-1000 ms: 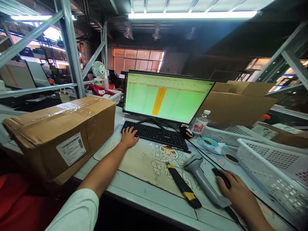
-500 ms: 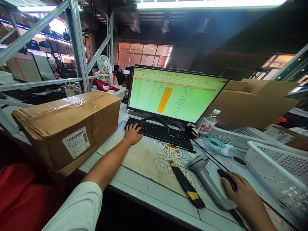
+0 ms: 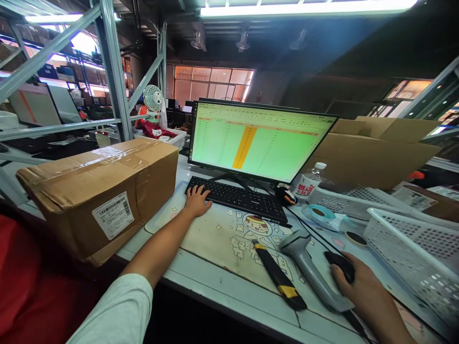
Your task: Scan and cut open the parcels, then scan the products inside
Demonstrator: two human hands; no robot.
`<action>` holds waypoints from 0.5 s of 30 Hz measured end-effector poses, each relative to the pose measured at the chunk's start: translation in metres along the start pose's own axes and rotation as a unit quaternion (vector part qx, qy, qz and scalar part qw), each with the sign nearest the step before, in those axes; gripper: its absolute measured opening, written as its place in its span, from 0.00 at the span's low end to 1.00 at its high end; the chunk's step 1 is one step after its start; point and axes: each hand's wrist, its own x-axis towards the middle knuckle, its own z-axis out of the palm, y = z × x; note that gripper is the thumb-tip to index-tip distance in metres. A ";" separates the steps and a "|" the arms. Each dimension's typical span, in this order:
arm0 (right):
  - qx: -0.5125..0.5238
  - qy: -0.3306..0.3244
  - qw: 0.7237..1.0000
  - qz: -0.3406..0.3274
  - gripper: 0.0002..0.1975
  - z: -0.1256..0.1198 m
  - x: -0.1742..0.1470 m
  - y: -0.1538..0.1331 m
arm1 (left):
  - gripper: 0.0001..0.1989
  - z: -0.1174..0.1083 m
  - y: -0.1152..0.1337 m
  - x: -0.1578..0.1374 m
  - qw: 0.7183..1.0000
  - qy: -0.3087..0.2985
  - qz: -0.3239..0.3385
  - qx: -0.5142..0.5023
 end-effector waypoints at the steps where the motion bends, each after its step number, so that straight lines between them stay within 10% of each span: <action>1: 0.004 -0.001 1.000 0.007 0.38 0.000 0.000 0.000 | 0.28 0.000 0.000 0.000 1.000 -0.001 0.000 0.000; 15: 0.033 -0.011 0.999 -0.011 0.35 -0.009 -0.002 -0.012 | 0.28 -0.002 0.000 0.000 1.000 -0.003 0.003 0.003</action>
